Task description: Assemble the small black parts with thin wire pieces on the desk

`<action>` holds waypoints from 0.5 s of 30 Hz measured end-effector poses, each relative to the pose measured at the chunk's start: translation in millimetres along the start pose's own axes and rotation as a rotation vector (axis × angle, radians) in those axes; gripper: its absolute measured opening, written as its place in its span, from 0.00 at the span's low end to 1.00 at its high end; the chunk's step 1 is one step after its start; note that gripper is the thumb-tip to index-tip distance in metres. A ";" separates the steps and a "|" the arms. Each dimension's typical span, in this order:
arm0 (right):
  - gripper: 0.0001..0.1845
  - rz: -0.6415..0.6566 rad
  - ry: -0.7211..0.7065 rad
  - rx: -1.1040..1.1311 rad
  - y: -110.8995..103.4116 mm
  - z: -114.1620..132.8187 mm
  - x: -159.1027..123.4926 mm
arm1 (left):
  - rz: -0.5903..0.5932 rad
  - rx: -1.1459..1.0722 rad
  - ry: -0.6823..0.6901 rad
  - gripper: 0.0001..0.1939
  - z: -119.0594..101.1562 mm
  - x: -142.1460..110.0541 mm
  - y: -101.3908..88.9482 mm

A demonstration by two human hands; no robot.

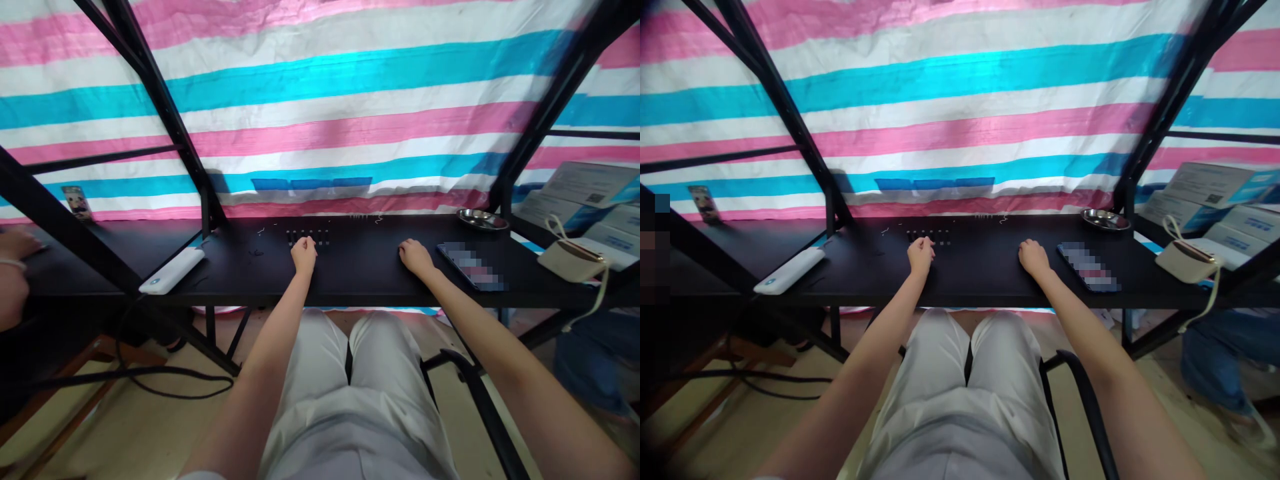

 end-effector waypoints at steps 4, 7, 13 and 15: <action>0.19 0.014 -0.078 0.161 5.7 41.9 7.8 | -0.002 0.004 -0.013 0.16 0.3 0.5 -0.5; 0.19 0.043 -0.140 0.301 10.5 84.4 14.2 | -0.001 0.000 -0.014 0.16 0.6 0.7 -0.6; 0.22 0.170 -0.243 0.475 17.2 159.7 20.2 | -0.004 -0.011 0.002 0.16 0.0 0.4 -1.0; 0.22 0.193 -0.264 0.474 17.7 175.2 21.2 | -0.007 -0.015 0.004 0.16 0.2 0.5 -1.4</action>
Point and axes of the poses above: each hand's wrist, its own x-axis towards the middle knuckle, its own y-axis out of the palm, z = x × y, the point moved 8 cm from there along x, towards the middle knuckle, and after that the axes turned 6 degrees about -z, right-handed, at the moved point
